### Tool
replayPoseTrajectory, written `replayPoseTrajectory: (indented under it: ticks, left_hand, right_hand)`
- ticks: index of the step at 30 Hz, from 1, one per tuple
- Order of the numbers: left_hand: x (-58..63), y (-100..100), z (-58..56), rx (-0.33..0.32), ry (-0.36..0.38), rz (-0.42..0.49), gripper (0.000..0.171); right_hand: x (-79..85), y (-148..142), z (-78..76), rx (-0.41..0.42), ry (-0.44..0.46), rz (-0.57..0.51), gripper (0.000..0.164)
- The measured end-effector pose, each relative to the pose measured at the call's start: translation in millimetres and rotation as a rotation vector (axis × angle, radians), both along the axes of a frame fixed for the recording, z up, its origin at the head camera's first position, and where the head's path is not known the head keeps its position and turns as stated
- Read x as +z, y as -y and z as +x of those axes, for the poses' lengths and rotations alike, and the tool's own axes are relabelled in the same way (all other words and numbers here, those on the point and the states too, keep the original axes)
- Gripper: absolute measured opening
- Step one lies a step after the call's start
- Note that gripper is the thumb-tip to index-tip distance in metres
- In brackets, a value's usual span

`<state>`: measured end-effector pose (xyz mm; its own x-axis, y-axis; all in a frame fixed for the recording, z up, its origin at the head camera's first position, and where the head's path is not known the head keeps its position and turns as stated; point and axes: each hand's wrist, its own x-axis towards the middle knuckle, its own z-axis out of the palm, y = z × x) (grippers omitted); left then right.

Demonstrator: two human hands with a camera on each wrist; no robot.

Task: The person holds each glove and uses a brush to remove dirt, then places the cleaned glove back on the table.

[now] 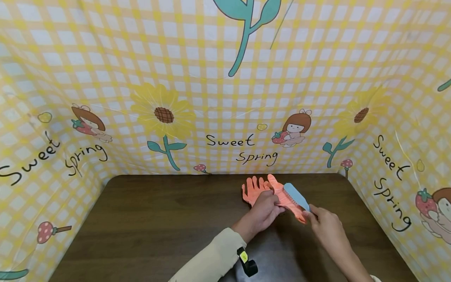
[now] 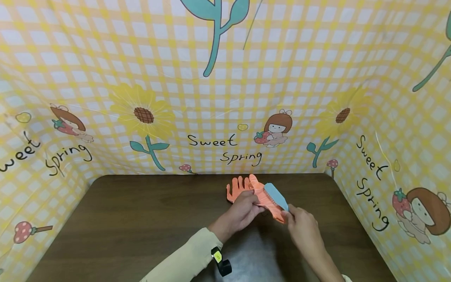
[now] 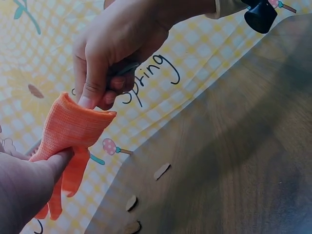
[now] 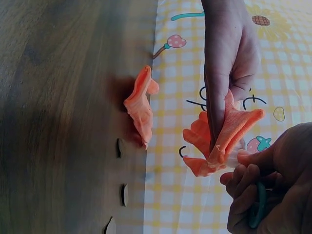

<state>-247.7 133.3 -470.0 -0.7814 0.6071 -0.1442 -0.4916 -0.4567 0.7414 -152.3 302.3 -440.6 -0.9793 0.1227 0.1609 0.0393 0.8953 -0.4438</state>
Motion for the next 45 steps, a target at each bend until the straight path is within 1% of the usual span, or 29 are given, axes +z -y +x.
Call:
replayPoseTrajectory:
  ticks: [2,4,13,17,23,26,29,34,39,45]
  left_hand:
    - [-0.4,0,0.2,-0.002,-0.001,0.008,0.073]
    - [-0.7,0,0.4,-0.004,0.0,0.02,0.073]
    - [-2.1,-1,0.7,-0.004,-0.007,0.077,0.068]
    - [-3.7,-3,1.2,0.0,-0.01,0.073,0.068]
    - [-5.2,-5,2.5,0.009,-0.018,0.064,0.065]
    - [-6.3,-5,2.9,0.011,-0.021,0.063,0.064]
    - [-7.0,-6,3.5,0.012,-0.025,0.056,0.065]
    - [-7.7,-6,4.3,0.027,-0.015,0.042,0.068]
    - [-8.9,-7,4.4,0.036,-0.021,0.038,0.066]
    - [-10.2,-9,4.4,0.054,-0.007,0.042,0.067]
  right_hand:
    - [1.1,-1,-0.5,-0.011,0.046,-0.025,0.045]
    - [1.9,-1,-0.8,-0.016,0.06,-0.034,0.046]
    - [1.8,3,-1.8,-0.057,0.023,-0.031,0.044]
    - [-2.4,4,-0.9,-0.061,-0.019,0.006,0.042]
    - [-12.1,4,-0.2,-0.051,-0.133,0.066,0.036]
    - [-15.2,3,-1.1,-0.052,-0.16,0.074,0.035]
    - [-16.4,2,-1.8,-0.05,-0.152,0.074,0.036]
    - [-16.6,0,-4.5,-0.047,-0.112,0.066,0.036]
    - [-17.9,0,-8.2,-0.055,-0.094,0.06,0.037]
    - [-18.8,0,-10.9,-0.069,-0.079,0.058,0.036]
